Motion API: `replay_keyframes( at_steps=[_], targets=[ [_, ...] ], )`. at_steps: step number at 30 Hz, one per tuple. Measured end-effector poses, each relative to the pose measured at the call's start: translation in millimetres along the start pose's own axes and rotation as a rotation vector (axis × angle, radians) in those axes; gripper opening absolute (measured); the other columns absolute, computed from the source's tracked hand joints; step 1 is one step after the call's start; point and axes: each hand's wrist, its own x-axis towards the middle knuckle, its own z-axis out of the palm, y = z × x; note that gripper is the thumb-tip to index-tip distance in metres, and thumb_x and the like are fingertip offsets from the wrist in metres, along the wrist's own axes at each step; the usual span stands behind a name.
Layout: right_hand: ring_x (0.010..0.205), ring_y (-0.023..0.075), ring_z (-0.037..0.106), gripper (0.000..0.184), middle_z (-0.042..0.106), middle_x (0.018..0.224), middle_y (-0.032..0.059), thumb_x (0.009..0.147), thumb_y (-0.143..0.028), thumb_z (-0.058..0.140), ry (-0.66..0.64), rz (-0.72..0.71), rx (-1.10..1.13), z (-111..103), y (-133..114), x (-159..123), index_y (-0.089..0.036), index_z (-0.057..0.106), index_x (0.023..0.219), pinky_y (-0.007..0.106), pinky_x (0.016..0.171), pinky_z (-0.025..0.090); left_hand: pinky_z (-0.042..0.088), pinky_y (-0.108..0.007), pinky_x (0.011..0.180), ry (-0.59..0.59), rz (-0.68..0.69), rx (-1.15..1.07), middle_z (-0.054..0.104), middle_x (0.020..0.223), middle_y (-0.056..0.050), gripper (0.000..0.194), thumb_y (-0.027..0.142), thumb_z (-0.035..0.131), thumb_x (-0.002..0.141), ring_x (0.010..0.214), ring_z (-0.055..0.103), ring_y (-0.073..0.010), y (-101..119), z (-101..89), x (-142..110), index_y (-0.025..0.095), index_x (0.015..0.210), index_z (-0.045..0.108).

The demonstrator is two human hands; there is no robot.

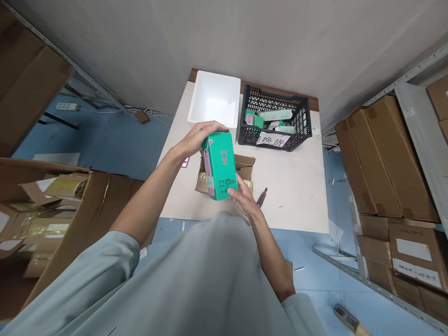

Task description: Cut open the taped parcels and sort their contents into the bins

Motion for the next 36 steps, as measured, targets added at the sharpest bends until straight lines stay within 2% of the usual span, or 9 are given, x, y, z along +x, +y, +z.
replay_keyframes(
  at_steps=[7,14,19,23,26,29,31,34,36],
  targets=[
    [0.134,0.0304,0.074,0.1,0.073,0.153,0.0071,0.078,-0.087,0.083,-0.006,0.006,0.013,-3,2,1,-0.037,0.058,0.162,0.048,0.106,0.067,0.055,-0.048,0.114,0.035,0.01,0.016,0.083,0.123,-0.014,0.073,0.086,0.061,0.099,0.124,0.075,-0.0313,7,2.1,0,0.019,0.112,0.084],
    [0.139,0.033,0.072,0.091,0.077,0.146,0.011,0.087,-0.087,0.072,0.054,0.042,-0.017,-9,16,5,-0.034,0.059,0.16,0.052,0.108,0.067,0.064,-0.044,0.096,-0.042,-0.128,0.008,0.083,0.094,-0.012,0.075,0.091,0.061,0.096,0.099,0.082,-0.0299,-1,-7.5,5,0.021,0.099,0.087],
    [0.14,0.0385,0.072,0.09,0.076,0.149,0.014,0.083,-0.092,0.069,0.117,0.083,0.123,-14,19,7,-0.031,0.067,0.149,0.057,0.102,0.069,0.067,-0.046,0.092,-0.13,-0.169,-0.186,0.085,0.104,-0.012,0.062,0.083,0.079,0.085,0.106,0.083,-0.0322,-15,-11.7,5,0.024,0.102,0.086],
    [0.132,0.0393,0.075,0.091,0.076,0.15,0.0154,0.086,-0.095,0.065,0.096,0.098,0.211,-20,17,9,-0.028,0.067,0.148,0.059,0.097,0.07,0.068,-0.048,0.089,-0.042,-0.18,-0.211,0.085,0.109,-0.012,0.054,0.073,0.084,0.082,0.107,0.083,-0.0325,-25,-5.4,5,0.026,0.108,0.086],
    [0.135,0.0371,0.074,0.088,0.071,0.156,0.0135,0.096,-0.09,0.059,0.143,0.041,0.035,-26,16,8,-0.029,0.06,0.161,0.056,0.099,0.069,0.069,-0.048,0.087,0.067,-0.212,-0.154,0.084,0.104,-0.013,0.046,0.066,0.084,0.085,0.106,0.082,-0.0321,-29,-1.5,7,0.024,0.103,0.086],
    [0.141,0.0333,0.07,0.088,0.065,0.162,0.0136,0.105,-0.083,0.05,0.376,-0.083,-0.257,-28,17,4,-0.031,0.043,0.175,0.05,0.104,0.068,0.069,-0.048,0.087,0.164,-0.226,-0.132,0.084,0.101,-0.013,0.043,0.06,0.087,0.083,0.104,0.08,-0.0311,-30,-1.4,10,0.021,0.102,0.086],
    [0.139,0.0315,0.07,0.094,0.062,0.162,0.0163,0.103,-0.08,0.058,0.513,-0.162,-0.409,-26,18,0,-0.03,0.036,0.179,0.047,0.105,0.068,0.069,-0.048,0.086,0.223,-0.226,-0.122,0.084,0.101,-0.012,0.043,0.059,0.089,0.082,0.102,0.079,-0.0303,-31,-1.1,13,0.02,0.101,0.086],
    [0.138,0.0314,0.069,0.101,0.057,0.165,0.0174,0.092,-0.069,0.081,0.576,-0.256,-0.581,-18,21,-3,-0.031,0.04,0.177,0.047,0.105,0.068,0.069,-0.049,0.087,0.276,-0.234,-0.095,0.084,0.102,-0.013,0.044,0.059,0.091,0.078,0.101,0.078,-0.0302,-34,3.3,16,0.019,0.098,0.086],
    [0.141,0.0327,0.066,0.094,0.057,0.164,0.017,0.091,-0.065,0.085,0.582,-0.283,-0.689,-13,23,-1,-0.032,0.049,0.171,0.05,0.109,0.067,0.068,-0.051,0.09,0.298,-0.236,-0.054,0.084,0.104,-0.014,0.044,0.057,0.092,0.077,0.103,0.078,-0.0312,-36,8.6,18,0.019,0.097,0.087]
  ],
)
